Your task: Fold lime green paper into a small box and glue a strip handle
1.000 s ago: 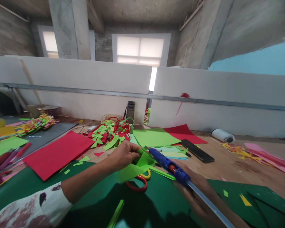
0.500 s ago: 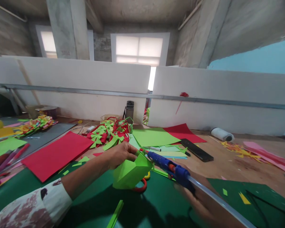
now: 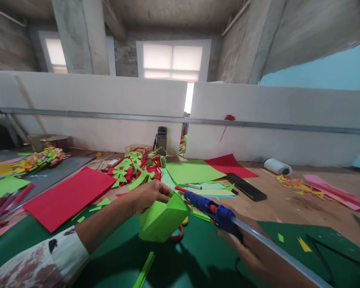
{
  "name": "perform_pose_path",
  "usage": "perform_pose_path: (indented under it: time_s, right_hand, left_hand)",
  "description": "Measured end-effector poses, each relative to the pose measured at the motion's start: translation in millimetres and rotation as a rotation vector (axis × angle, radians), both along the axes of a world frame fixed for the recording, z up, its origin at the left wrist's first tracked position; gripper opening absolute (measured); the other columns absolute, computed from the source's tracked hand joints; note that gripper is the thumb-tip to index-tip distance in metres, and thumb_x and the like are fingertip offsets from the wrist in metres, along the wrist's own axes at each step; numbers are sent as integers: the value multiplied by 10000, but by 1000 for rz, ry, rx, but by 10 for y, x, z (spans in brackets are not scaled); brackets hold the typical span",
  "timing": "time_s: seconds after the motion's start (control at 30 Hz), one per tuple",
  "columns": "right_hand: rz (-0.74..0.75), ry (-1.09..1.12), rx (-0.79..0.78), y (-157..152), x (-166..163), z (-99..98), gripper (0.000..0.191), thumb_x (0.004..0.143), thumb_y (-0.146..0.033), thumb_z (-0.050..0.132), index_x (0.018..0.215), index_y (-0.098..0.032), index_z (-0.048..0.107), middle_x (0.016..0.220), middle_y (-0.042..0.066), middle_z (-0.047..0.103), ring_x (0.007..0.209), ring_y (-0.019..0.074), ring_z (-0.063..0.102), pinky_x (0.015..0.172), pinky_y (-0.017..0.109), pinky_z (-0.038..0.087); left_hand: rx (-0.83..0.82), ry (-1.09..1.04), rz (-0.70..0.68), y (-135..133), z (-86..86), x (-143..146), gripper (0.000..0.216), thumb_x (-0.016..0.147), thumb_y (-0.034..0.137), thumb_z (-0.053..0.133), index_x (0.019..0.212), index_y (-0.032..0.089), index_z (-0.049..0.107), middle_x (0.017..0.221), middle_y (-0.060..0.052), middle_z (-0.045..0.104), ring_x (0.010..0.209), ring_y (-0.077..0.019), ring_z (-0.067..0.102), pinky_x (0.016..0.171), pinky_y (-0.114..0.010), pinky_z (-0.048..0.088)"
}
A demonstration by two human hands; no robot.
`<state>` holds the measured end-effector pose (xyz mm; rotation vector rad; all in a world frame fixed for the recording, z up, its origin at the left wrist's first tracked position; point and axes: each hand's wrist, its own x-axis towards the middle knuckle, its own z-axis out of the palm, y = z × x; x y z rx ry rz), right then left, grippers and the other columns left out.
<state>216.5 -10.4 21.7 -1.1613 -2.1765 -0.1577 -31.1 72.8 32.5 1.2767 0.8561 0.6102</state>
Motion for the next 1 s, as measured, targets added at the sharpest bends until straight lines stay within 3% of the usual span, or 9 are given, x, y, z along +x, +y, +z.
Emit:
perform_pose_path:
  time_s: [0.17,0.33,0.47,0.63,0.7,0.9,1.0]
  right_hand:
    - [54,15,-21,-26,-43,49,495,850,-344,385,1345,-354,377,897,11,716,696,243,693,673,322,583]
    - [65,26,-23,-60,-72,110,537,843,-309,397,1366,-395,314,1065,-15,681,792,246,691,695,321,581]
    - [78,65,-57,-66,-75,111,530,839,-294,403,1351,-413,335,989,-26,707,714,239,697,631,308,587]
    - [125,57,-101,-55,-68,109,529,863,-283,401,1382,-336,313,1174,13,633,953,253,650,791,341,557]
    - [125,28,-106,-46,-64,110,519,875,-286,402,1385,-307,314,1204,27,615,950,241,649,810,339,548]
    - [39,-14,-93,-60,-28,108,442,869,-308,412,1309,-334,424,962,3,709,792,231,686,692,308,579]
    - [45,-9,-65,-130,37,111,430,863,-308,406,1289,-358,436,945,-5,711,788,234,687,665,307,583]
  left_hand:
    - [9,3,3,5,-13,-2,141,512,158,751,629,87,716,537,-30,673,444,-102,557,445,-187,399]
    - [10,11,-4,5,-4,-5,129,509,150,748,620,94,715,531,-20,672,432,-94,551,430,-175,395]
    - [8,20,-11,1,0,-4,143,545,190,752,651,98,725,561,-29,688,442,-103,571,435,-181,409]
    - [16,23,-10,1,-8,-3,152,532,189,754,656,104,729,567,-29,691,449,-111,574,433,-184,408]
    - [23,27,-9,-1,-6,-1,167,529,197,757,660,97,731,570,-36,692,451,-111,571,434,-184,410]
    - [37,36,-11,-13,9,4,177,539,193,752,683,91,734,599,-45,703,478,-113,581,451,-182,422]
    - [32,37,-16,-21,-2,-10,214,539,216,758,708,86,738,609,-50,707,490,-119,589,460,-187,434]
